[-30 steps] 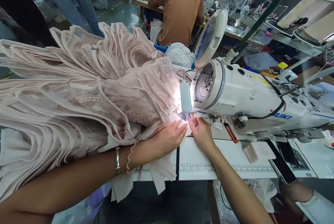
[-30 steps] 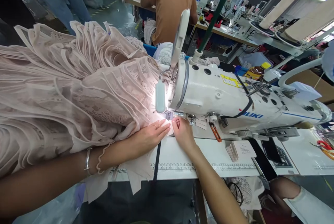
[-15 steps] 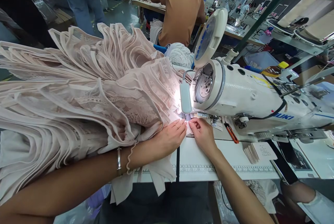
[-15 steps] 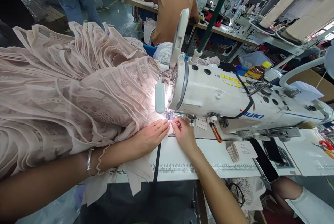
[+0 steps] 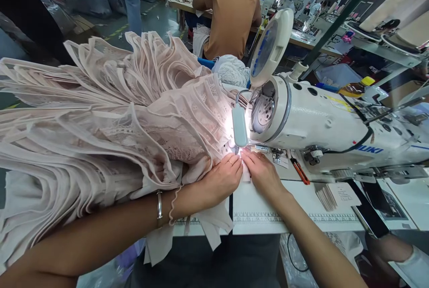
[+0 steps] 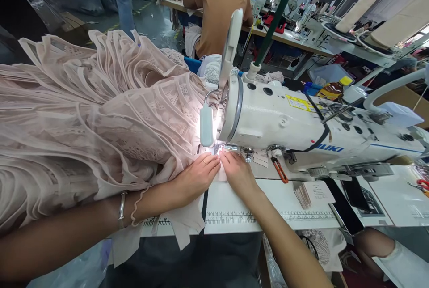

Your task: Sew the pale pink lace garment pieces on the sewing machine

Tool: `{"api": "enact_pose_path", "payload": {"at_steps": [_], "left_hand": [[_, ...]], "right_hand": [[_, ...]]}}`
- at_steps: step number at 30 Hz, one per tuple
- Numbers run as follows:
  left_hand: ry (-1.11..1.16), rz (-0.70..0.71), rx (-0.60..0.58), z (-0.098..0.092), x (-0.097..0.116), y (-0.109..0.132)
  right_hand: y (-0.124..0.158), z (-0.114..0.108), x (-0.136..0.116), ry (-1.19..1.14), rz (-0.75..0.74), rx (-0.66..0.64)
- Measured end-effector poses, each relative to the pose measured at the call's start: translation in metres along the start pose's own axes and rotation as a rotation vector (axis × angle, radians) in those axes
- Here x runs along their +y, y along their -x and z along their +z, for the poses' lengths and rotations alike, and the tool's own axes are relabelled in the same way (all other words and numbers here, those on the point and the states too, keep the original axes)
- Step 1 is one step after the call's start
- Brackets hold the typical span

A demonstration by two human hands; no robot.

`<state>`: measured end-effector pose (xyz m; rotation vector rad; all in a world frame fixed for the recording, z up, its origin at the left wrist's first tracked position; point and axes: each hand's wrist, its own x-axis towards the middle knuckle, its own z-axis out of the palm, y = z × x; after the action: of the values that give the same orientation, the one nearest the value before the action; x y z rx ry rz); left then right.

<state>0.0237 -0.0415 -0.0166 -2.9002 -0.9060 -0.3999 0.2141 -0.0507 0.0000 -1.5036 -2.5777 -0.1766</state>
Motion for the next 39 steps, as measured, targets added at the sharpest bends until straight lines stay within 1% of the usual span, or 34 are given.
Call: {"api": "enact_pose_path", "payload": {"at_steps": [2,4,9,13,25,31,34,39], "left_hand": [[-0.031,0.005,0.004,0.002,0.001,0.0],[-0.039,0.006,-0.004,0.004,0.001,0.0],[-0.024,0.008,-0.018,0.003,-0.001,-0.002],[-0.051,0.014,-0.002,0.001,-0.002,-0.003],[-0.059,0.044,0.012,0.003,-0.006,-0.004],[-0.077,0.034,0.018,-0.001,-0.006,-0.006],[-0.066,0.047,0.001,-0.003,-0.008,-0.007],[-0.112,0.033,0.01,-0.003,-0.009,-0.007]], "right_hand": [[0.0,0.002,0.009,-0.03,0.045,-0.049],[0.001,0.005,0.015,-0.053,0.076,-0.071],[0.002,0.009,0.021,-0.116,0.101,-0.074],[0.002,0.01,0.023,-0.156,0.112,-0.077],[0.0,0.016,0.018,-0.148,0.144,-0.016],[0.0,0.015,0.015,-0.127,0.158,-0.032],[-0.001,0.014,0.014,-0.12,0.166,-0.042],[-0.004,0.012,0.012,-0.115,0.172,-0.057]]}}
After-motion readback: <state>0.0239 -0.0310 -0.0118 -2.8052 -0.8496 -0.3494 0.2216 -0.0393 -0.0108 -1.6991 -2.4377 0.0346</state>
